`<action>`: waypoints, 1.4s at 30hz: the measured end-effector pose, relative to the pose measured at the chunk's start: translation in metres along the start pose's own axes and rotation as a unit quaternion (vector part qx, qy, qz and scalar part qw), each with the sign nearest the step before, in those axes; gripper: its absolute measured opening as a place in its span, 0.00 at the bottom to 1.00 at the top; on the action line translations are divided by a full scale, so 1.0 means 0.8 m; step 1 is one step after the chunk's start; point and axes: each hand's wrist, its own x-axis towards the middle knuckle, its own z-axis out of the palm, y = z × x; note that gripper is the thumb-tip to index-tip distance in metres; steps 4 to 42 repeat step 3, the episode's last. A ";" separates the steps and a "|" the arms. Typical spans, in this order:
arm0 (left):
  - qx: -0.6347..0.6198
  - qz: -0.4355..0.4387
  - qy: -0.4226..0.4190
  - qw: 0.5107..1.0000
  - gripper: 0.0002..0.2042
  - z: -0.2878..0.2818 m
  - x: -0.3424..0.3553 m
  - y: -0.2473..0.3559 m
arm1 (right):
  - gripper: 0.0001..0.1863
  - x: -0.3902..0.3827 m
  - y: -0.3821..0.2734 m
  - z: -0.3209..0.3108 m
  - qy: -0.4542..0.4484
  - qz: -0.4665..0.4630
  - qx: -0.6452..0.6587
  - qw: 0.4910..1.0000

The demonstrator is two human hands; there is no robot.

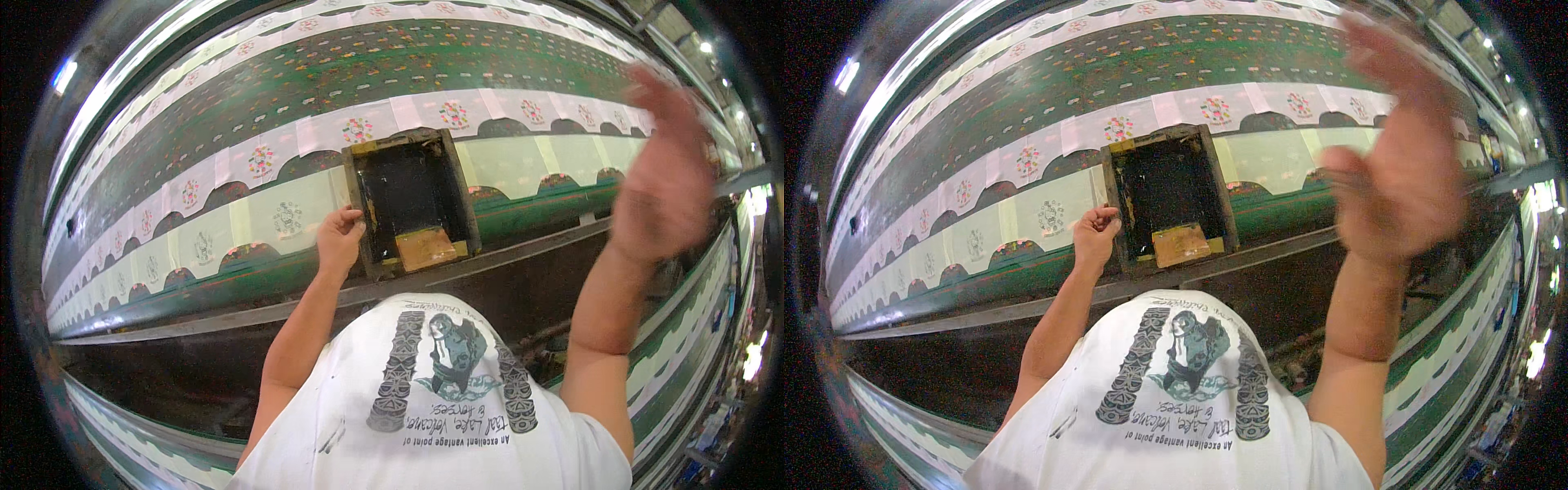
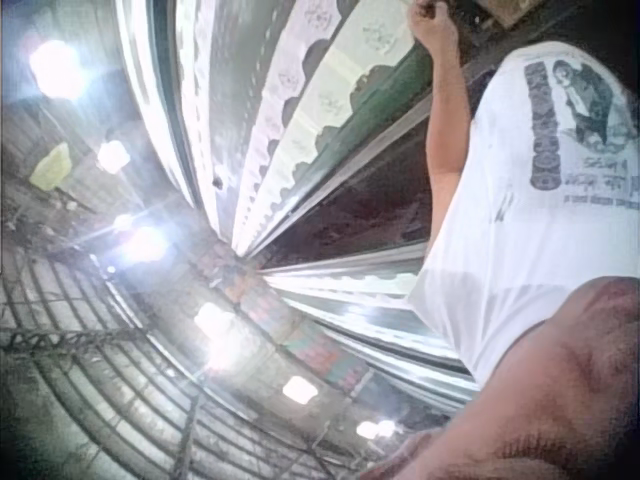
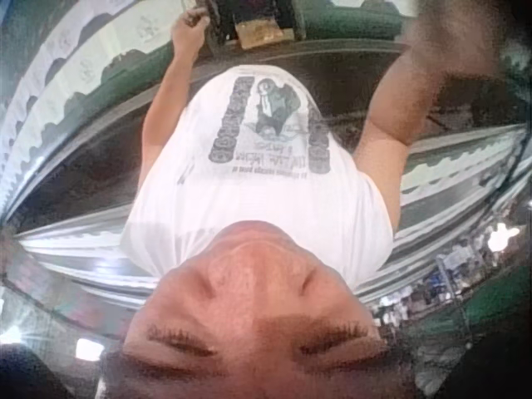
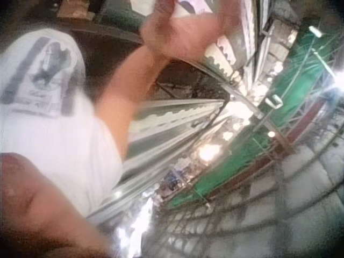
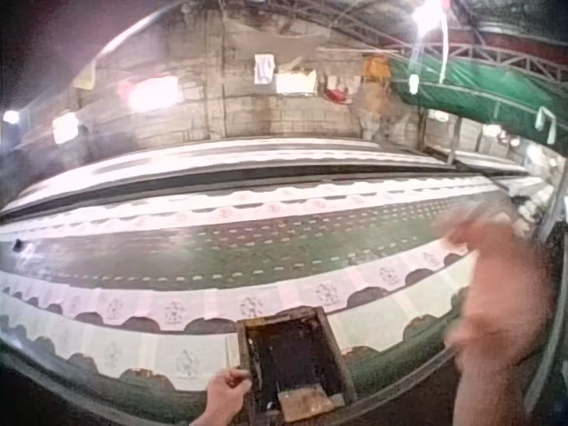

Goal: The person uses a wooden block printing tool to apply dark ink onto a long roll of patterned fabric moving along a conveyor. They repeatedly press the block onto the fabric surface and re-ink it from a tray, maintaining a consistent rhythm as the fabric advances.

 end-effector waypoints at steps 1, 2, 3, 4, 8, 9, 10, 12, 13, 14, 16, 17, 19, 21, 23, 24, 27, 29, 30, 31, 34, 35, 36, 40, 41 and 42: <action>0.009 -0.003 0.009 1.000 0.12 0.000 -0.005 0.011 | 0.32 0.029 0.002 -0.024 0.011 -0.058 0.058 0.997; 0.018 -0.007 0.030 0.999 0.12 -0.007 -0.012 0.017 | 0.32 0.052 0.011 -0.070 -0.043 -0.101 0.086 0.990; 0.042 -0.012 0.027 0.999 0.12 -0.007 -0.011 0.019 | 0.32 0.050 0.006 -0.075 -0.039 -0.101 0.079 0.991; 0.042 -0.012 0.027 0.999 0.12 -0.007 -0.011 0.019 | 0.32 0.050 0.006 -0.075 -0.039 -0.101 0.079 0.991; 0.042 -0.012 0.027 0.999 0.12 -0.007 -0.011 0.019 | 0.32 0.050 0.006 -0.075 -0.039 -0.101 0.079 0.991; 0.042 -0.012 0.027 0.999 0.12 -0.007 -0.011 0.019 | 0.32 0.050 0.006 -0.075 -0.039 -0.101 0.079 0.991; 0.042 -0.012 0.027 0.999 0.12 -0.007 -0.011 0.019 | 0.32 0.050 0.006 -0.075 -0.039 -0.101 0.079 0.991; 0.042 -0.012 0.027 0.999 0.12 -0.007 -0.011 0.019 | 0.32 0.050 0.006 -0.075 -0.039 -0.101 0.079 0.991; 0.042 -0.012 0.027 0.999 0.12 -0.007 -0.011 0.019 | 0.32 0.050 0.006 -0.075 -0.039 -0.101 0.079 0.991; 0.042 -0.012 0.027 0.999 0.12 -0.007 -0.011 0.019 | 0.32 0.050 0.006 -0.075 -0.039 -0.101 0.079 0.991; 0.042 -0.012 0.027 0.999 0.12 -0.007 -0.011 0.019 | 0.32 0.050 0.006 -0.075 -0.039 -0.101 0.079 0.991; 0.042 -0.012 0.027 0.999 0.12 -0.007 -0.011 0.019 | 0.32 0.050 0.006 -0.075 -0.039 -0.101 0.079 0.991; 0.042 -0.012 0.027 0.999 0.12 -0.007 -0.011 0.019 | 0.32 0.050 0.006 -0.075 -0.039 -0.101 0.079 0.991; 0.042 -0.012 0.027 0.999 0.12 -0.007 -0.011 0.019 | 0.32 0.050 0.006 -0.075 -0.039 -0.101 0.079 0.991; 0.042 -0.012 0.027 0.999 0.12 -0.007 -0.011 0.019 | 0.32 0.050 0.006 -0.075 -0.039 -0.101 0.079 0.991; 0.042 -0.012 0.027 0.999 0.12 -0.007 -0.011 0.019 | 0.32 0.050 0.006 -0.075 -0.039 -0.101 0.079 0.991; 0.042 -0.012 0.027 0.999 0.12 -0.007 -0.011 0.019 | 0.32 0.050 0.006 -0.075 -0.039 -0.101 0.079 0.991; 0.042 -0.012 0.027 0.999 0.12 -0.007 -0.011 0.019 | 0.32 0.050 0.006 -0.075 -0.039 -0.101 0.079 0.991; 0.042 -0.012 0.027 0.999 0.12 -0.007 -0.011 0.019 | 0.32 0.050 0.006 -0.075 -0.039 -0.101 0.079 0.991; 0.042 -0.012 0.027 0.999 0.12 -0.007 -0.011 0.019 | 0.32 0.050 0.006 -0.075 -0.039 -0.101 0.079 0.991; 0.042 -0.012 0.027 0.999 0.12 -0.007 -0.011 0.019 | 0.32 0.050 0.006 -0.075 -0.039 -0.101 0.079 0.991; 0.042 -0.012 0.027 0.999 0.12 -0.007 -0.011 0.019 | 0.32 0.050 0.006 -0.075 -0.039 -0.101 0.079 0.991; 0.042 -0.012 0.027 0.999 0.12 -0.007 -0.011 0.019 | 0.32 0.050 0.006 -0.075 -0.039 -0.101 0.079 0.991; 0.042 -0.012 0.027 0.999 0.12 -0.007 -0.011 0.019 | 0.32 0.050 0.006 -0.075 -0.039 -0.101 0.079 0.991; 0.042 -0.012 0.027 0.999 0.12 -0.007 -0.011 0.019 | 0.32 0.050 0.006 -0.075 -0.039 -0.101 0.079 0.991; 0.042 -0.012 0.027 0.999 0.12 -0.007 -0.011 0.019 | 0.32 0.050 0.006 -0.075 -0.039 -0.101 0.079 0.991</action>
